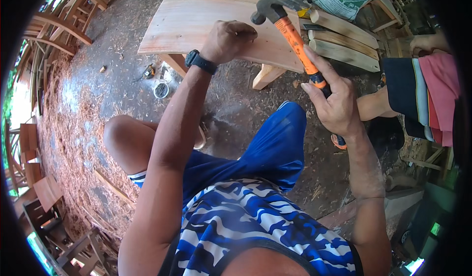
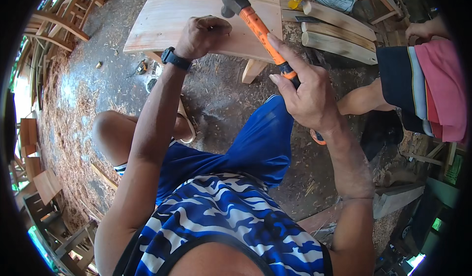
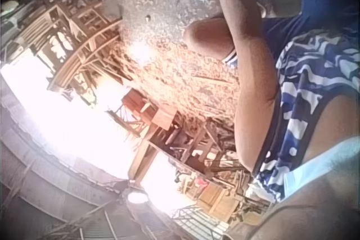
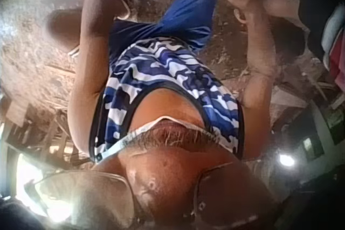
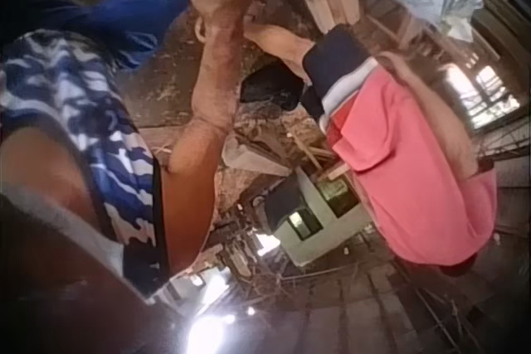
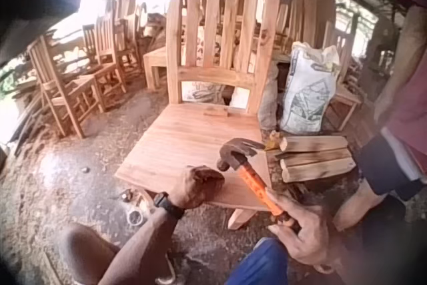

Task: The person hammers nails into a wooden chair frame, picks up a bottle, and then picks up a handheld power sander.

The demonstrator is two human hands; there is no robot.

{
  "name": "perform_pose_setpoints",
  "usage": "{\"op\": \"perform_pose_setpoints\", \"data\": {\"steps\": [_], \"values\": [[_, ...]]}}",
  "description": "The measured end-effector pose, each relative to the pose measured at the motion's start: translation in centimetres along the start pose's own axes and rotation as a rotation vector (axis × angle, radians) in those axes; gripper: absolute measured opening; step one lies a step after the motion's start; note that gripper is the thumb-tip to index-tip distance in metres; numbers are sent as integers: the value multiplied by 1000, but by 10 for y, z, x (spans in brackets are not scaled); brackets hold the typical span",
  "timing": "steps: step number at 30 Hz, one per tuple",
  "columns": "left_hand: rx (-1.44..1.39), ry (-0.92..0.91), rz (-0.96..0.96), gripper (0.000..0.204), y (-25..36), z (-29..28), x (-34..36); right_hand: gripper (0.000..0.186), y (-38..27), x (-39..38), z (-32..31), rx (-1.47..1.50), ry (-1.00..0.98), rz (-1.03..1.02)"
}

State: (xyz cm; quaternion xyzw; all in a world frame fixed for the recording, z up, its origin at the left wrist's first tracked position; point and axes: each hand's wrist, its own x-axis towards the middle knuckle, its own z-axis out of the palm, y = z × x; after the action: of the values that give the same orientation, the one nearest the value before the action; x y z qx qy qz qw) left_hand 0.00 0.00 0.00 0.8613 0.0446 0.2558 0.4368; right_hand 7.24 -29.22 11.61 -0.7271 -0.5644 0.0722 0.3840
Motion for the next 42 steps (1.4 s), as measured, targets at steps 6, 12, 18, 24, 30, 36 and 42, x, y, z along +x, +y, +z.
{"op": "perform_pose_setpoints", "data": {"steps": [6,12,18,24,30,36,42], "values": [[74,-5,79,13,-1,1,2,63,-2,-1,-3,-54,-59,33],[0,35,107,14,-2,0,1,60,-10,-4,-4,-8,185,-72],[80,36,124,13,-3,1,3,62,1,-4,-9,-91,-88,110],[20,-4,37,14,0,-1,-1,64,-17,-7,-9,-4,163,-3],[131,-10,77,17,-1,-2,0,58,-4,-4,-11,-122,-203,213],[99,-32,38,16,2,-3,-4,64,-19,-6,0,-41,254,-159],[127,66,61,19,0,1,-10,66,0,-6,-3,-140,-88,89]]}}
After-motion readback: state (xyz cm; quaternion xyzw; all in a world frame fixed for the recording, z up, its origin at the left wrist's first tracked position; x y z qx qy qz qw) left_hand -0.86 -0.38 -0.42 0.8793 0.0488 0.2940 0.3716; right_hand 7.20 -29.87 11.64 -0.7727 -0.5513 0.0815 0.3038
